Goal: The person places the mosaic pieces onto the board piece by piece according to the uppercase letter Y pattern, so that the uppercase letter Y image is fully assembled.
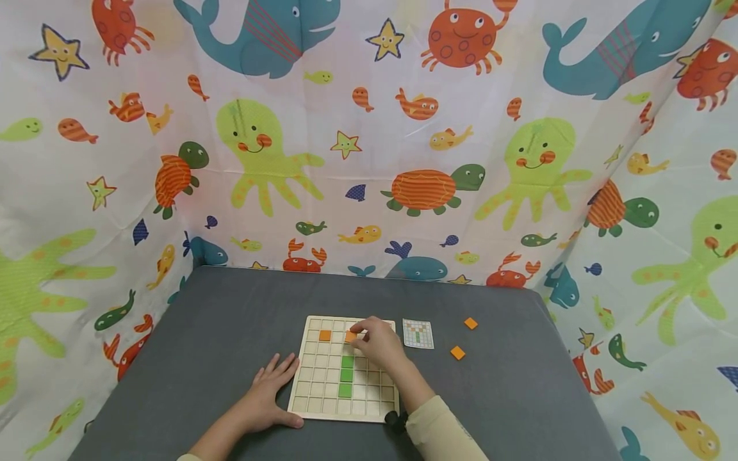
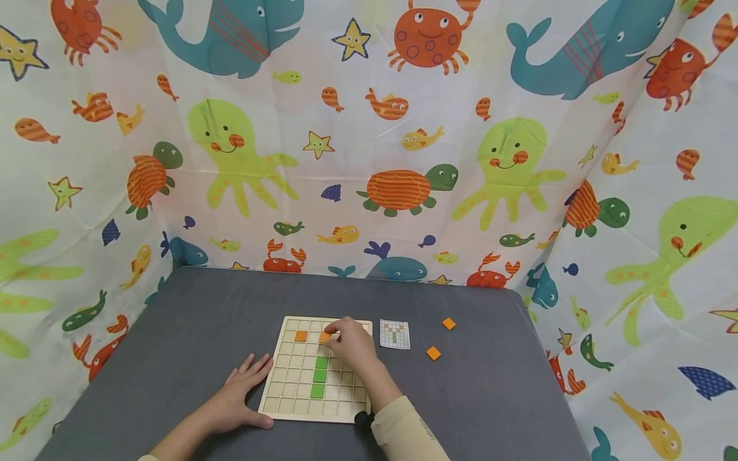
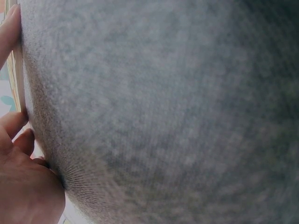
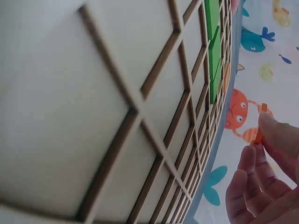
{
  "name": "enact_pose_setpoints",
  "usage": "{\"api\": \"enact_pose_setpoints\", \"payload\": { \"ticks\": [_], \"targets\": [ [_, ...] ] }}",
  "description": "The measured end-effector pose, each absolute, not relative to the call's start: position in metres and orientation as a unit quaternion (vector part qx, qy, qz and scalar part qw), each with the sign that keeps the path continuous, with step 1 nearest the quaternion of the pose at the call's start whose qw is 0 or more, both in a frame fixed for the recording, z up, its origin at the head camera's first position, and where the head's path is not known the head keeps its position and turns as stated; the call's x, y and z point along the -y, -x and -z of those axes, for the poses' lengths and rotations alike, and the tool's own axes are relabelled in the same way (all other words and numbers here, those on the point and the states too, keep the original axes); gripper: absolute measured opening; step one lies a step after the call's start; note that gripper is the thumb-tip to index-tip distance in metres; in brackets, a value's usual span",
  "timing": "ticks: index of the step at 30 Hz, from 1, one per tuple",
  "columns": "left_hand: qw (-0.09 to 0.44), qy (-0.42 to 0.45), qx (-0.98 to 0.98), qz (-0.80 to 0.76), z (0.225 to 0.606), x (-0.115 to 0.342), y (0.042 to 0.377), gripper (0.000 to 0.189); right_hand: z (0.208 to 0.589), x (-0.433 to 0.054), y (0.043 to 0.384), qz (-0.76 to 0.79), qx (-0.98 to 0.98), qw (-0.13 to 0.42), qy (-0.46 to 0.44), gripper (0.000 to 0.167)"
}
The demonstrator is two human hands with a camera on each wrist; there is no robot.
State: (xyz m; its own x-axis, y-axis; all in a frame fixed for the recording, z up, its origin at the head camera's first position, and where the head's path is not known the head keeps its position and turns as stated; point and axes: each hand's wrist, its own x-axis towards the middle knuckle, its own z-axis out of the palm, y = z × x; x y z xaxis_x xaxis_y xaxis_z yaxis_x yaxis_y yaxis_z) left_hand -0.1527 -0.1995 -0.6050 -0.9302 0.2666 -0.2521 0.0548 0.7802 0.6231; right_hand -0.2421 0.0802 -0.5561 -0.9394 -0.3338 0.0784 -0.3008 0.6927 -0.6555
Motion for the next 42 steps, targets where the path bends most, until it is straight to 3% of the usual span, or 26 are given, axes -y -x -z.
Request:
{"api": "enact_pose_setpoints", "payload": {
  "ticks": [19,33,42],
  "targets": [
    [0.168,-0.089,-0.929,-0.319,0.603,0.199,0.152,0.130,0.565,-0.049,0.250,0.346,-0.920,0.089,0.162,0.023],
    [0.177,-0.089,-0.923,-0.329,0.601,0.200,0.152,0.128,0.571,-0.038,0.250,0.266,-0.947,0.092,0.155,0.020],
    [0.174,-0.095,-0.924,-0.326,0.603,0.202,0.153,0.128,0.562,-0.033,0.247,0.244,-0.951,0.091,0.167,0.029]
  ]
}}
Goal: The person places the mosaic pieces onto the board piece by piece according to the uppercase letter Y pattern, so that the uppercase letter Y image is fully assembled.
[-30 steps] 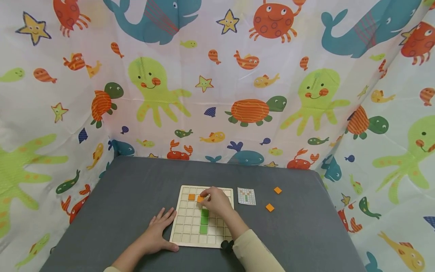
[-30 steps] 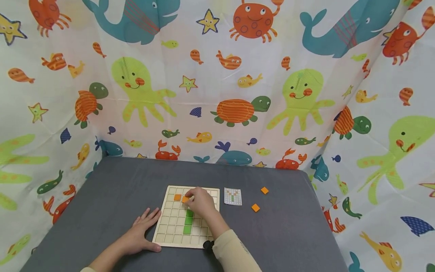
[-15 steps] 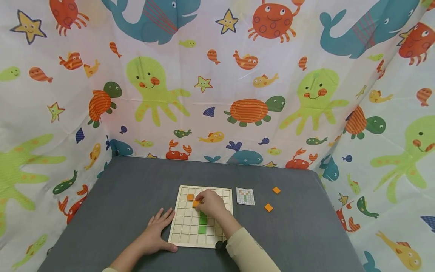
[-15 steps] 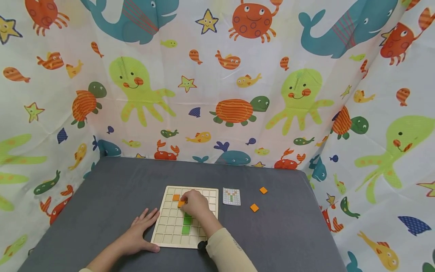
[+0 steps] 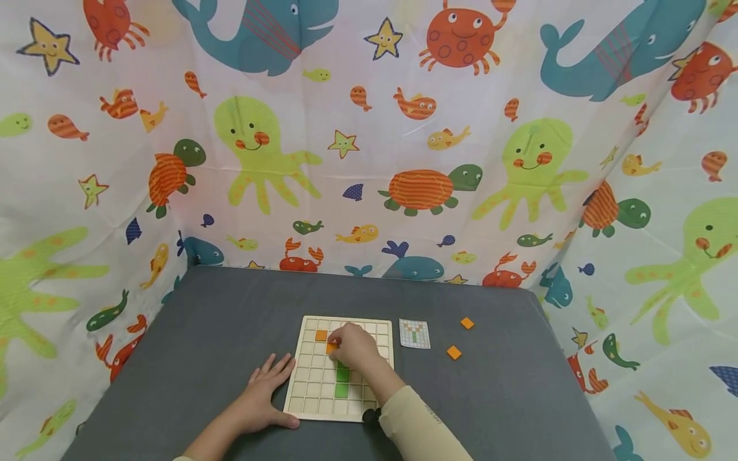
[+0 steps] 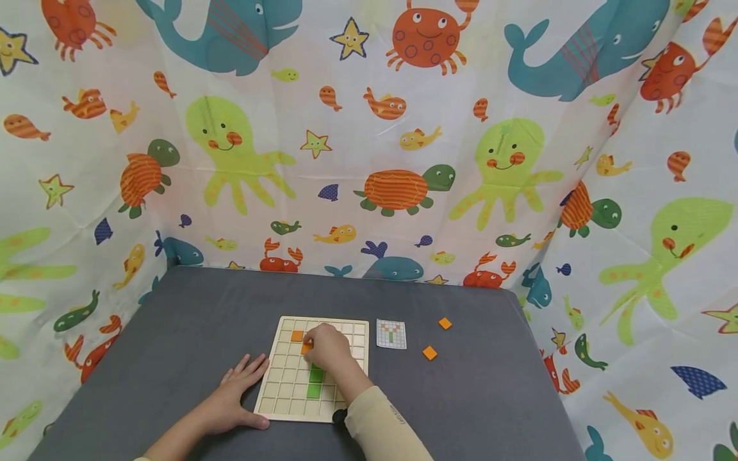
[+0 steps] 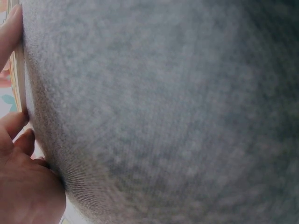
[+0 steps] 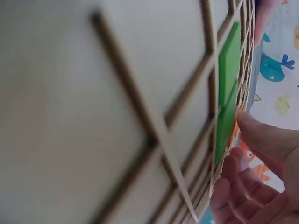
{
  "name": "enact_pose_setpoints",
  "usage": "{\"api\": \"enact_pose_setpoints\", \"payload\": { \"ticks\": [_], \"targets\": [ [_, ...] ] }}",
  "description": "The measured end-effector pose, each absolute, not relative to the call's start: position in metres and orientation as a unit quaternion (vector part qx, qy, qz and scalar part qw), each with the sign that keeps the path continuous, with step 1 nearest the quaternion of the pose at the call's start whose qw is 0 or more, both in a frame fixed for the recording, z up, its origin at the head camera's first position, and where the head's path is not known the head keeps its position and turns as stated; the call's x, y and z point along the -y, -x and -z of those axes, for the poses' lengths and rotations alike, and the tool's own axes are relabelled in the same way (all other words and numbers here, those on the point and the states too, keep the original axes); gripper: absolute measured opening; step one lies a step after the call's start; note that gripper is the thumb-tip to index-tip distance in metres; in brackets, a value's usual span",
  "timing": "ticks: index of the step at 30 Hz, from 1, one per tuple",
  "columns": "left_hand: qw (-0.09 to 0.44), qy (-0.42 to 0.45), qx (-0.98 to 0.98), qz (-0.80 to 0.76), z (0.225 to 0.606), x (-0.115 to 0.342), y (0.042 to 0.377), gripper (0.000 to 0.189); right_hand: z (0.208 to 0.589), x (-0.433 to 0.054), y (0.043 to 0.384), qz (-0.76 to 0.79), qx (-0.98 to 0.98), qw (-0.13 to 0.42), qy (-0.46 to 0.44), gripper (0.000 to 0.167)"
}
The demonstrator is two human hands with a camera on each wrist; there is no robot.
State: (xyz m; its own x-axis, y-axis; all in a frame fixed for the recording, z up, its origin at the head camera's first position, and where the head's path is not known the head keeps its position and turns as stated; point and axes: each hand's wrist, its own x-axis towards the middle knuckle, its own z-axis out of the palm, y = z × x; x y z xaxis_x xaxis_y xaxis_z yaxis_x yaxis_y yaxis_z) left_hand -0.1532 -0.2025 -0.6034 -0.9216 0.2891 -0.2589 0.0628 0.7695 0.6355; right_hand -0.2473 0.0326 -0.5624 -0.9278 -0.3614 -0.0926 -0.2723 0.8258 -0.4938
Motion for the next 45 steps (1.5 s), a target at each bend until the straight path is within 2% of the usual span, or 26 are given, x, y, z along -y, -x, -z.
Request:
{"api": "enact_pose_setpoints", "payload": {
  "ticks": [5,24,45],
  "targets": [
    [0.172,-0.095,-0.927,-0.319,0.604,0.202,0.153,0.129,0.551,-0.036,0.248,0.254,-0.950,0.083,0.163,0.034],
    [0.177,-0.081,-0.927,-0.321,0.606,0.200,0.154,0.130,0.524,-0.101,0.254,0.342,-0.929,0.029,0.141,0.030],
    [0.171,-0.090,-0.926,-0.323,0.606,0.202,0.154,0.130,0.526,-0.167,0.260,0.358,-0.933,-0.021,0.026,0.032]
  ]
}}
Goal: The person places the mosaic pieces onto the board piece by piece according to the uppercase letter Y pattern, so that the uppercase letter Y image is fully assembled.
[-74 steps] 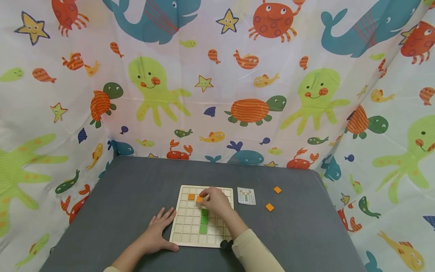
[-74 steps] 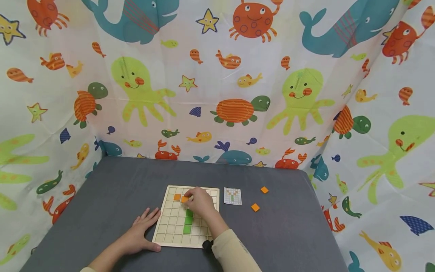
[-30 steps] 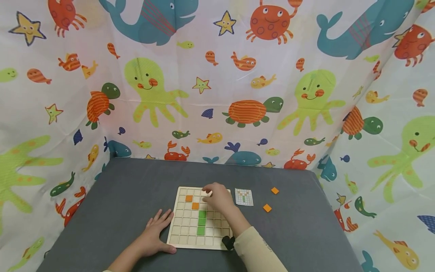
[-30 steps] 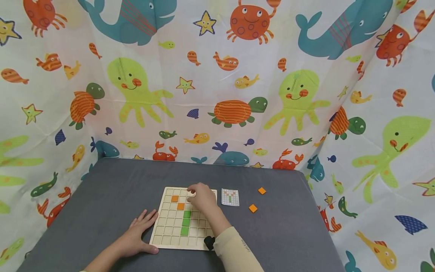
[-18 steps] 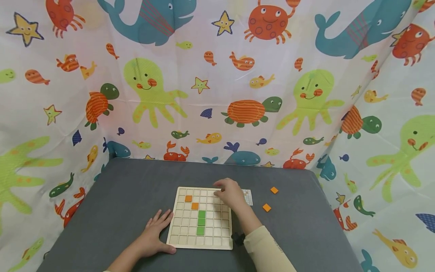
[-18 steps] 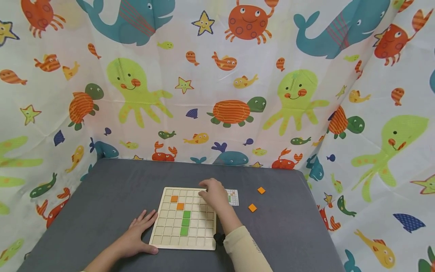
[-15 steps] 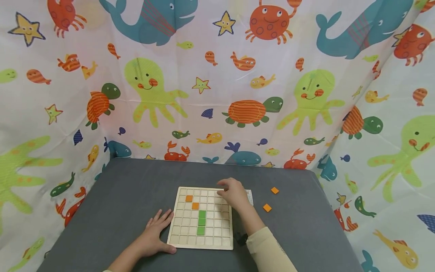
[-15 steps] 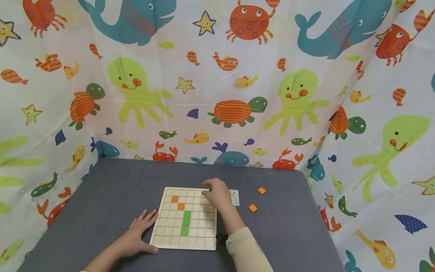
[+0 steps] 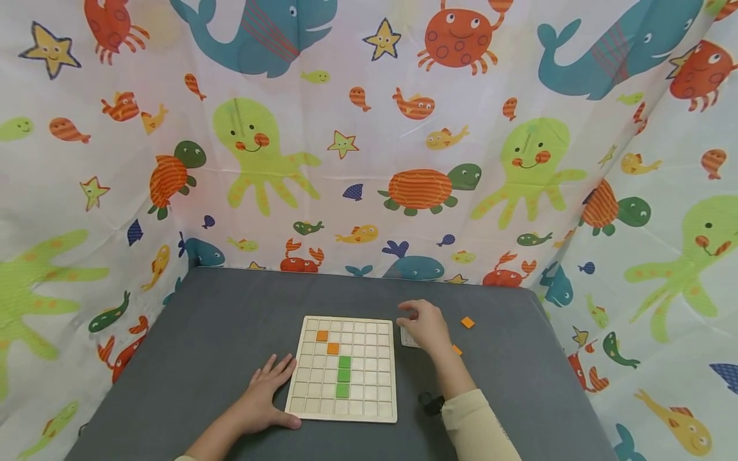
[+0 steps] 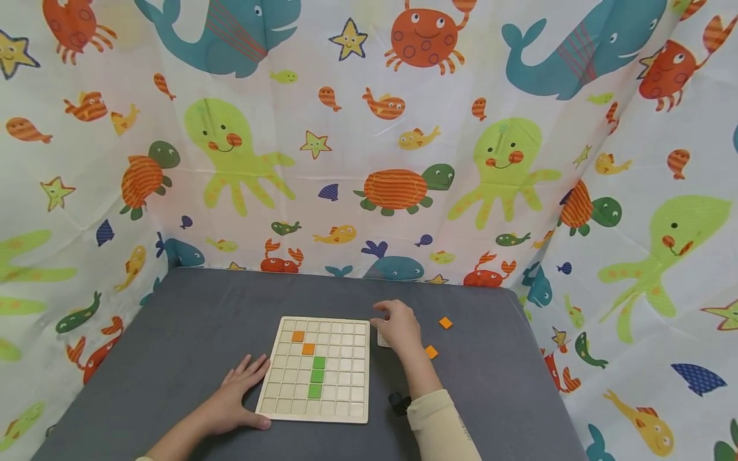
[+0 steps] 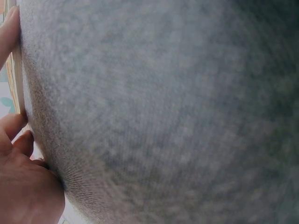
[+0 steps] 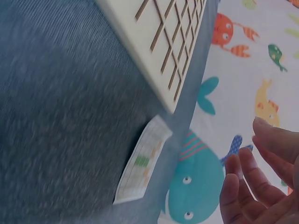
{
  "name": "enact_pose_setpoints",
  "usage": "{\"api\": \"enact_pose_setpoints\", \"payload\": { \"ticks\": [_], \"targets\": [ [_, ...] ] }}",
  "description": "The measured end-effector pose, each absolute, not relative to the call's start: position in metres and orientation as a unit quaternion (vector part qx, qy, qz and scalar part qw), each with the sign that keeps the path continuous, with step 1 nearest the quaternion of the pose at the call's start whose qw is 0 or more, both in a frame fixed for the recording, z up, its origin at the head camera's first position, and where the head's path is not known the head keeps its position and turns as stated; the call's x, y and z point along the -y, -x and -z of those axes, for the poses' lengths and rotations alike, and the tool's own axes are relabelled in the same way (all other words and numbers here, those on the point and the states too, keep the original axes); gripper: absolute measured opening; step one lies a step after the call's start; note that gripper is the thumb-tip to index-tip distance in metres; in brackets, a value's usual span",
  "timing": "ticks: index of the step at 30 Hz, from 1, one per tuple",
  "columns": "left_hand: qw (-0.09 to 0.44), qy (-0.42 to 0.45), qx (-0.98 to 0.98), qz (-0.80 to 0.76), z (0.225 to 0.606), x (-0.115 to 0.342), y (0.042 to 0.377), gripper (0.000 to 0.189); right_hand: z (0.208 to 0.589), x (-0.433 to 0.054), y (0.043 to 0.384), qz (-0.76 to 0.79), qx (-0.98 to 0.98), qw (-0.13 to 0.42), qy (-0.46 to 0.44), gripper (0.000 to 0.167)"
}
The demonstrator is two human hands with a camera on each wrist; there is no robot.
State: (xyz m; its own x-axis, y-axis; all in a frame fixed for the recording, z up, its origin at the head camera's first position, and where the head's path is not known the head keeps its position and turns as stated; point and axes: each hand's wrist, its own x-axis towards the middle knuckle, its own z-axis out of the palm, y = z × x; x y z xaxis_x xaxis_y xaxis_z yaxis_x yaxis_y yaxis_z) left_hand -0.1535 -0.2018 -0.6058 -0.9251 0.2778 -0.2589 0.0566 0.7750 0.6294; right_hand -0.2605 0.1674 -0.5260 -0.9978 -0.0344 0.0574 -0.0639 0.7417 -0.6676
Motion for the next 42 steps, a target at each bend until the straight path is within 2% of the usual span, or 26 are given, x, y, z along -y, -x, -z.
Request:
{"api": "enact_pose_setpoints", "payload": {
  "ticks": [19,42],
  "targets": [
    [0.163,-0.097,-0.927,-0.324,0.610,0.202,0.153,0.130,0.533,-0.237,0.265,-0.362,0.931,0.036,0.034,0.040],
    [0.160,-0.098,-0.924,-0.334,0.607,0.203,0.153,0.129,0.562,-0.307,0.277,-0.357,0.928,0.017,0.101,0.044]
  ]
}}
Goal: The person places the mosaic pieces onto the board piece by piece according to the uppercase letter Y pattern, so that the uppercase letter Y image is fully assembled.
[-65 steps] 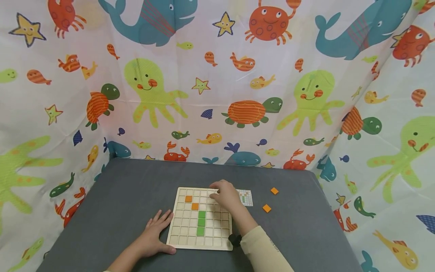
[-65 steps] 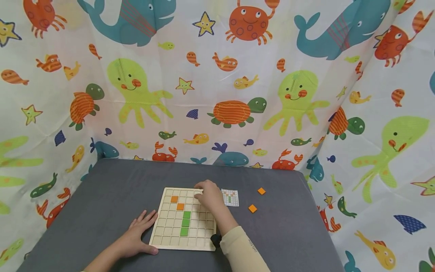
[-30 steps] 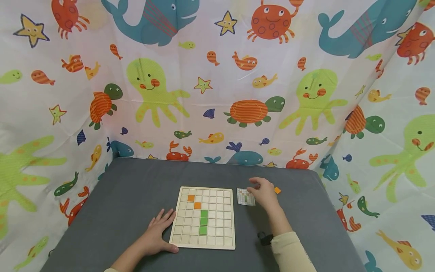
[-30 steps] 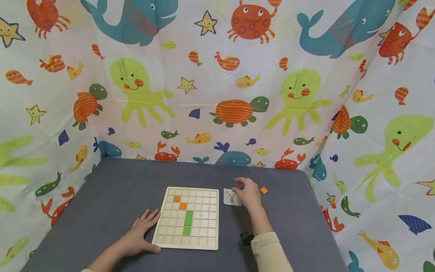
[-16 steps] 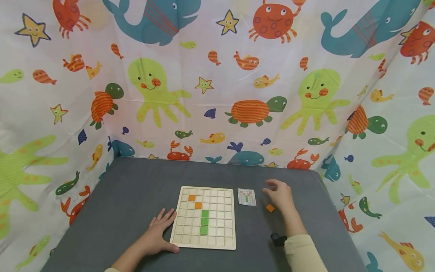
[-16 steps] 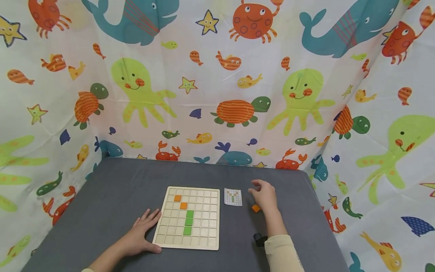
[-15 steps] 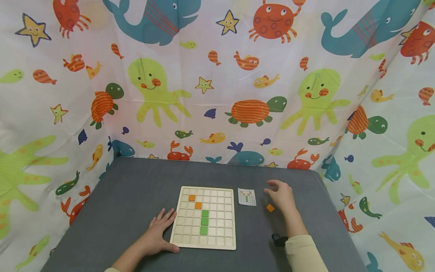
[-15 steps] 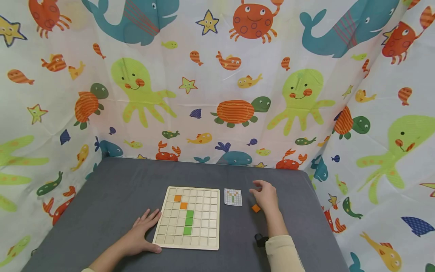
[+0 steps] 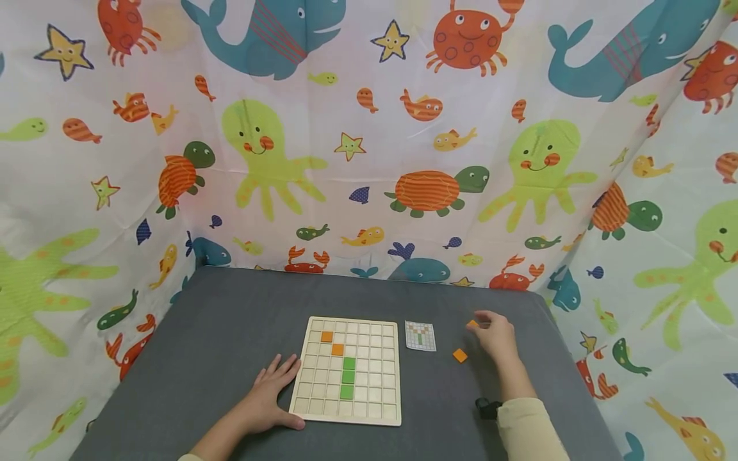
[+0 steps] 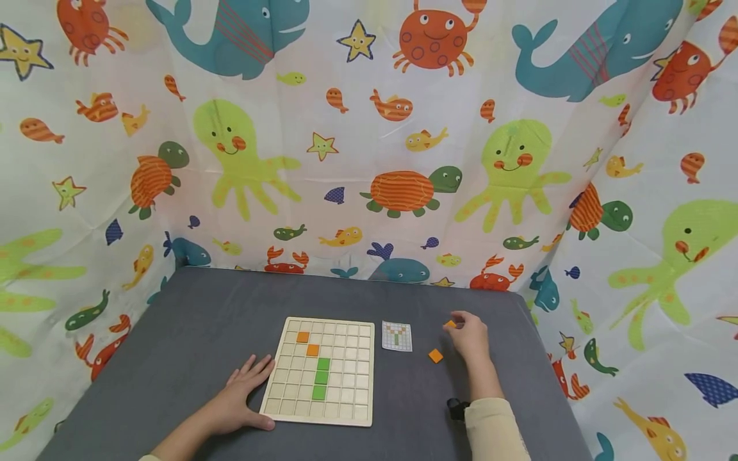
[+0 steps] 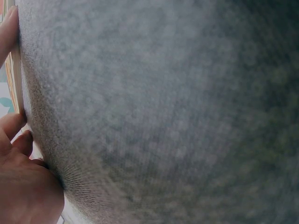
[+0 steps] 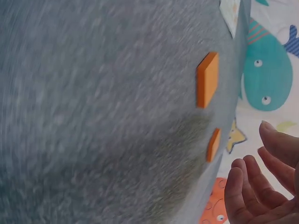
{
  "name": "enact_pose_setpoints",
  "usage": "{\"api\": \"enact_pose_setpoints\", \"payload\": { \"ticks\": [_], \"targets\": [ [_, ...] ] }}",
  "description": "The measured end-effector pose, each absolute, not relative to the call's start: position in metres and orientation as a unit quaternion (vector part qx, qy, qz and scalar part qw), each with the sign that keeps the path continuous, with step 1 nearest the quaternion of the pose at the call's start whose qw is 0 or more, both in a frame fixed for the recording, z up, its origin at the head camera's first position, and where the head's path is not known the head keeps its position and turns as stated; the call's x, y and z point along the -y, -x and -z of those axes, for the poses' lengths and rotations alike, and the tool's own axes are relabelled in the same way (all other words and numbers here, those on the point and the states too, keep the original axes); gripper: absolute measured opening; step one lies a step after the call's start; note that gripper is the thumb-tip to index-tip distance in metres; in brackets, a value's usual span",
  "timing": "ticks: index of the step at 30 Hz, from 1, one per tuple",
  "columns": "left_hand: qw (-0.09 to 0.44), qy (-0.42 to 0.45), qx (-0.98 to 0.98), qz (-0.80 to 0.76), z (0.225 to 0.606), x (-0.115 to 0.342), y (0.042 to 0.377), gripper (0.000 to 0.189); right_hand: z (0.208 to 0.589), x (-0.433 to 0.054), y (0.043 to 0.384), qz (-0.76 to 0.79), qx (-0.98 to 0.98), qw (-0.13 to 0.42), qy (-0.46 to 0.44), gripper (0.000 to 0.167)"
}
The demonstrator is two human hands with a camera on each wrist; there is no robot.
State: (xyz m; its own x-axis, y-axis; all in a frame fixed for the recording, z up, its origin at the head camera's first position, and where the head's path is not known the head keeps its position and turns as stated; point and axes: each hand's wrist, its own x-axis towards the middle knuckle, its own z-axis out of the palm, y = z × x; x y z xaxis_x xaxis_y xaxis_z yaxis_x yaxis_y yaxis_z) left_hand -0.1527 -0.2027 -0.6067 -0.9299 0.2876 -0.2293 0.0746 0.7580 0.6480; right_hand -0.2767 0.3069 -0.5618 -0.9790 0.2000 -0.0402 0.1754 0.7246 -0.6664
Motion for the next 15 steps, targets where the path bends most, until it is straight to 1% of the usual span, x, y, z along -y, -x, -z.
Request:
{"api": "enact_pose_setpoints", "payload": {
  "ticks": [6,10,15],
  "targets": [
    [0.169,-0.092,-0.924,-0.331,0.607,0.202,0.153,0.129,0.569,-0.316,0.280,-0.345,0.932,0.004,0.113,0.046],
    [0.170,-0.089,-0.924,-0.331,0.606,0.202,0.153,0.129,0.575,-0.320,0.285,-0.347,0.929,-0.023,0.126,0.049],
    [0.166,-0.090,-0.925,-0.331,0.607,0.202,0.153,0.129,0.582,-0.322,0.289,-0.347,0.928,-0.046,0.129,0.046]
  ]
}}
